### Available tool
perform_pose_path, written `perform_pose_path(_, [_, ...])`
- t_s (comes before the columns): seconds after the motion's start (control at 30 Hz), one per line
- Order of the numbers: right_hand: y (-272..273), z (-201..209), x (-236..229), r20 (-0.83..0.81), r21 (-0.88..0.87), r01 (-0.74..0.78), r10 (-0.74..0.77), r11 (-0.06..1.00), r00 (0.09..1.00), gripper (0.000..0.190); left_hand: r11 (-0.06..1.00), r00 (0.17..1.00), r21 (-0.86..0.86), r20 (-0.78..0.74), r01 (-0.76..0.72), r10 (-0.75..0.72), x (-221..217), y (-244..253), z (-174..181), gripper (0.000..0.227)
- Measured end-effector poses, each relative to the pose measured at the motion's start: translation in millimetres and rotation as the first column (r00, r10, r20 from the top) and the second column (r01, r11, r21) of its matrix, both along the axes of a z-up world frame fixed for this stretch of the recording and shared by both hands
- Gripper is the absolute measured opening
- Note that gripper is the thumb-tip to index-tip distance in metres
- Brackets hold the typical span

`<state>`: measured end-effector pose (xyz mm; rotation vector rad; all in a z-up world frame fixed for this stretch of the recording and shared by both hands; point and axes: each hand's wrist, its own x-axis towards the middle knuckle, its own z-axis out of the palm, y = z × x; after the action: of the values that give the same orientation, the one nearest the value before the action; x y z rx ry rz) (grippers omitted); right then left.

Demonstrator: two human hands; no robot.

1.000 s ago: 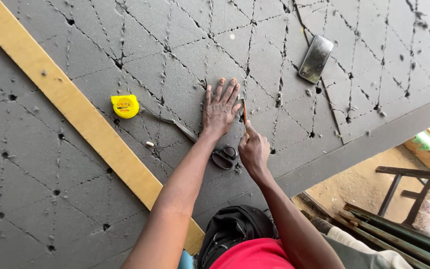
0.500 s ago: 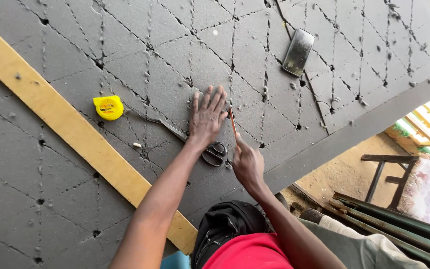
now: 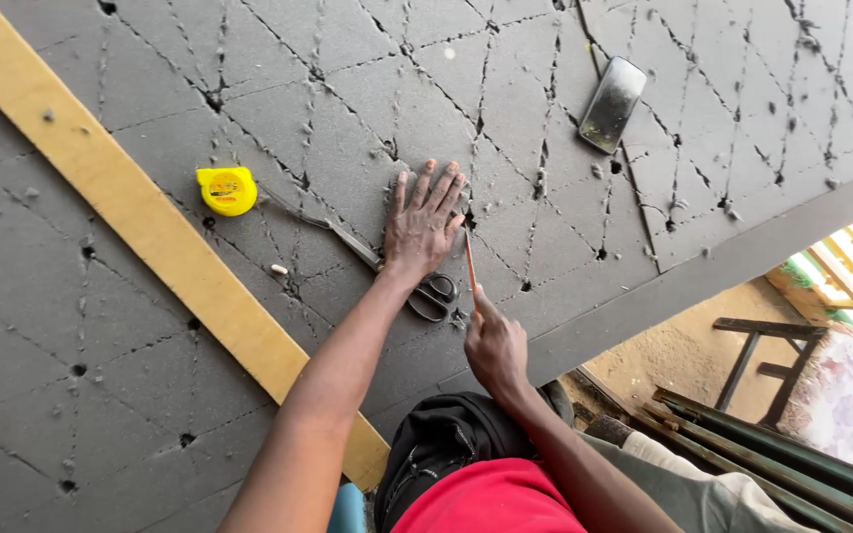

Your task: The person is using a pencil to trace and mark the diamond-shaped grooves on a large grey foam sheet.

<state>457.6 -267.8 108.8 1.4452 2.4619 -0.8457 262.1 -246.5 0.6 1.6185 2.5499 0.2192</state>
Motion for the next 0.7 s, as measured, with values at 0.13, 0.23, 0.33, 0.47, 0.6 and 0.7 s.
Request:
perform_pose_path(0.13, [-2,5,-5,-0.053,0.025,0.012,-0.011,1.0,0.999,0.049,1.0,1.0,0.007,-0.023,0.014,-0.014,-1,-1,-4,0.063])
perform_pose_path(0.23, [-13,25,11,-0.01,-0.067,0.026,-0.026,0.997,1.0,0.051,1.0,0.999,0.018,0.047,-0.003,0.002,0,0,-1,0.064])
perform_pose_path(0.33, [-11,17,17,-0.005,-0.083,0.067,-0.068,0.994,0.998,0.052,0.999,0.998,0.045,0.06,-0.006,0.003,0,3,-3,0.064])
perform_pose_path(0.47, [-7,9,5,-0.077,-0.025,0.026,-0.028,0.999,0.997,0.049,0.998,0.998,0.065,0.066,-0.022,0.018,4,-1,-3,0.063])
perform_pose_path(0.6, [-18,10,40,-0.019,-0.084,0.009,-0.011,0.996,1.0,0.056,0.998,0.998,0.054,0.063,-0.034,0.03,4,0,-5,0.063])
perform_pose_path(0.7, [-19,16,40,-0.063,-0.064,0.009,-0.013,0.998,0.998,0.054,0.997,0.998,0.058,-0.025,-0.052,0.054,8,0,-7,0.062])
